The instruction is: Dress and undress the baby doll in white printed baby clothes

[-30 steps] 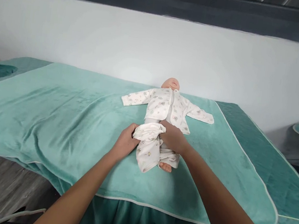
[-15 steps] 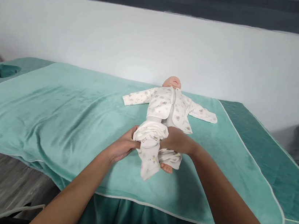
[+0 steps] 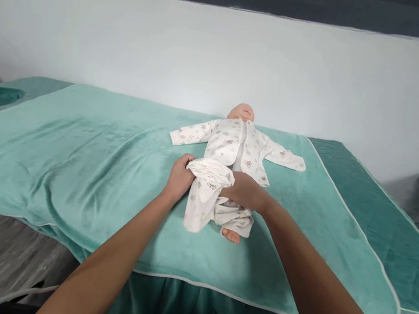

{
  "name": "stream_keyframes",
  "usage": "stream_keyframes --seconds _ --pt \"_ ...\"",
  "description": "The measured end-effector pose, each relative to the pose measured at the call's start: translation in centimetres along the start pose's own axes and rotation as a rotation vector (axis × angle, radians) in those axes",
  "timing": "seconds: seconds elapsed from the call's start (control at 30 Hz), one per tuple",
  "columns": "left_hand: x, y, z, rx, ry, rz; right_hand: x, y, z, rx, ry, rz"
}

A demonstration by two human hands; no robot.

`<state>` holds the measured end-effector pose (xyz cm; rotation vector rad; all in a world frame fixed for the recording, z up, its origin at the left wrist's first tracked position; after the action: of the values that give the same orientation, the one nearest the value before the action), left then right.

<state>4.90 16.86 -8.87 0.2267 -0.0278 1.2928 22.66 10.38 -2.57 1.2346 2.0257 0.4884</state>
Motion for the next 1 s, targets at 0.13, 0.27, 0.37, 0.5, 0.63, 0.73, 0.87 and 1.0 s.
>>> stream_keyframes --seconds 0.13,0.27,0.37,0.5,0.63,0.73,0.87,1.0 --pt "1.8 -0.6 0.1 0.099 -0.05 0.077 0.2 -0.1 0.0 -0.035 -0.016 -0.006" --pt "1.7 -1.1 0.2 0.131 -0.099 0.056 0.7 -0.4 0.5 -0.006 -0.025 0.086" --pt "1.1 -0.9 -0.1 -0.02 -0.106 -0.011 0.5 -0.4 0.5 -0.023 0.014 0.195" --pt "0.2 -0.6 -0.2 -0.393 -0.09 -0.134 -1.0 0.5 0.5 0.024 0.126 0.272" --pt "-0.6 -0.6 0.5 -0.567 -0.059 -0.223 -2.6 2.3 1.7 0.149 0.229 0.374" --pt "-0.7 -0.7 0.5 -0.56 -0.026 -0.189 -2.9 3.8 3.1 0.34 0.332 0.486" --pt "0.2 -1.0 -0.2 -0.407 0.046 -0.123 -2.2 5.1 5.0 0.431 0.363 0.678" --pt "1.9 -1.1 1.2 -0.11 -0.037 -0.146 -0.7 4.3 6.0 0.089 0.281 0.72"
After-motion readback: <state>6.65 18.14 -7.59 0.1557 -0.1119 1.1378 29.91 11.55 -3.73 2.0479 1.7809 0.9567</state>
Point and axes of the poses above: each hand's wrist, its own x-axis towards the middle knuckle, its own y-axis out of the back of the hand, z = x × y, the point moved 4 cm from there along x, towards the middle knuckle, and after that the axes turned 13 degrees about -z, right-handed, at the moved point
